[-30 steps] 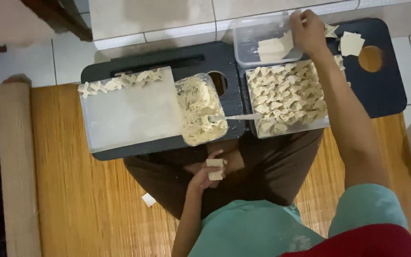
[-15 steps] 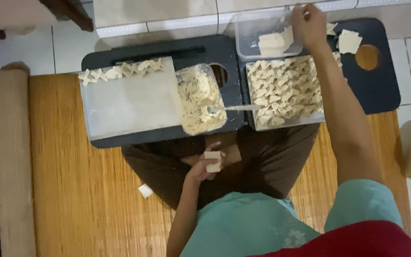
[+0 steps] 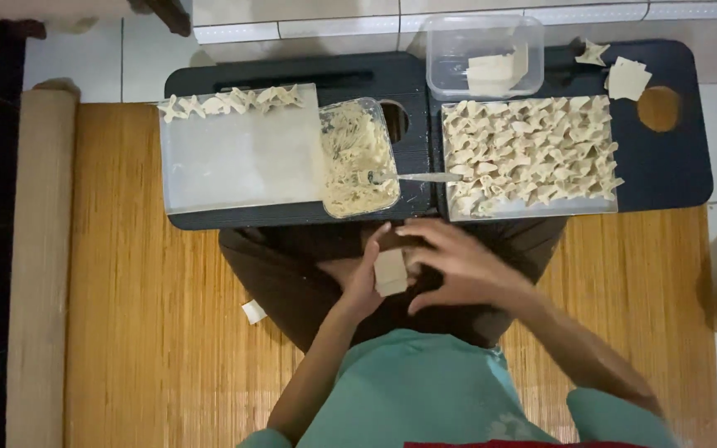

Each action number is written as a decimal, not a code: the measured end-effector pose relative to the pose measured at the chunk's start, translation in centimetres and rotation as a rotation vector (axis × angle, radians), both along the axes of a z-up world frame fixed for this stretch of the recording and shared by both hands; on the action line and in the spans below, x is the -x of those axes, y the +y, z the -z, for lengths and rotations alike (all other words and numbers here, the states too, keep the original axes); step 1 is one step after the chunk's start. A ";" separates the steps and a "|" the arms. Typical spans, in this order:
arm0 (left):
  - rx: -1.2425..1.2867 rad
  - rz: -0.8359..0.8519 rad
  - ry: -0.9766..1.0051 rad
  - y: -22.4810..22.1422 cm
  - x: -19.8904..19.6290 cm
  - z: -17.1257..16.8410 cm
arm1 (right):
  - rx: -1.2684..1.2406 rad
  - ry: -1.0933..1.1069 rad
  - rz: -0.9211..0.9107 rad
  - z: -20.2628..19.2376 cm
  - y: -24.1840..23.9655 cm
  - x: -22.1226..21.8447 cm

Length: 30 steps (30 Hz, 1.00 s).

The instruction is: Assembling wontons by placing filling on wrappers and folding them into shape.

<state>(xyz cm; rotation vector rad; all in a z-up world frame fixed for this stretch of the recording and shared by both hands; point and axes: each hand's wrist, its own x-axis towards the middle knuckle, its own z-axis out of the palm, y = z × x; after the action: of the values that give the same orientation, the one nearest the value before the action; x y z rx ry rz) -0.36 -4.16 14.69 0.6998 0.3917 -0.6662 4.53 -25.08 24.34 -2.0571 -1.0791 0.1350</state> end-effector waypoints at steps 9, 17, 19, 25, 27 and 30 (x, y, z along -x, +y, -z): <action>-0.047 -0.066 -0.050 -0.7 0.7 2.5 | 0.196 -0.032 0.157 3.4 3.2 3.8; -0.153 0.054 -0.116 -0.9 0.5 2.5 | 0.120 -0.140 0.208 3.5 3.0 3.4; -0.210 0.076 -0.111 -0.7 0.4 -0.7 | 0.128 -0.122 0.187 3.0 3.4 3.2; -0.148 0.006 -0.096 -0.6 0.3 -2.0 | 0.231 -0.105 0.150 2.9 3.5 2.7; -0.134 -0.006 -0.108 -0.5 0.2 -2.0 | 0.258 -0.081 0.143 2.7 3.6 2.5; -0.097 0.002 -0.203 -0.2 0.4 1.0 | 0.221 -0.123 0.131 2.5 3.6 2.2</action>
<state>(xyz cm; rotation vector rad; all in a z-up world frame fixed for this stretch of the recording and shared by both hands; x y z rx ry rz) -0.77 -4.41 13.66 0.8519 0.2371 -0.5745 2.32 -21.45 21.86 -2.3542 -1.0380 0.0639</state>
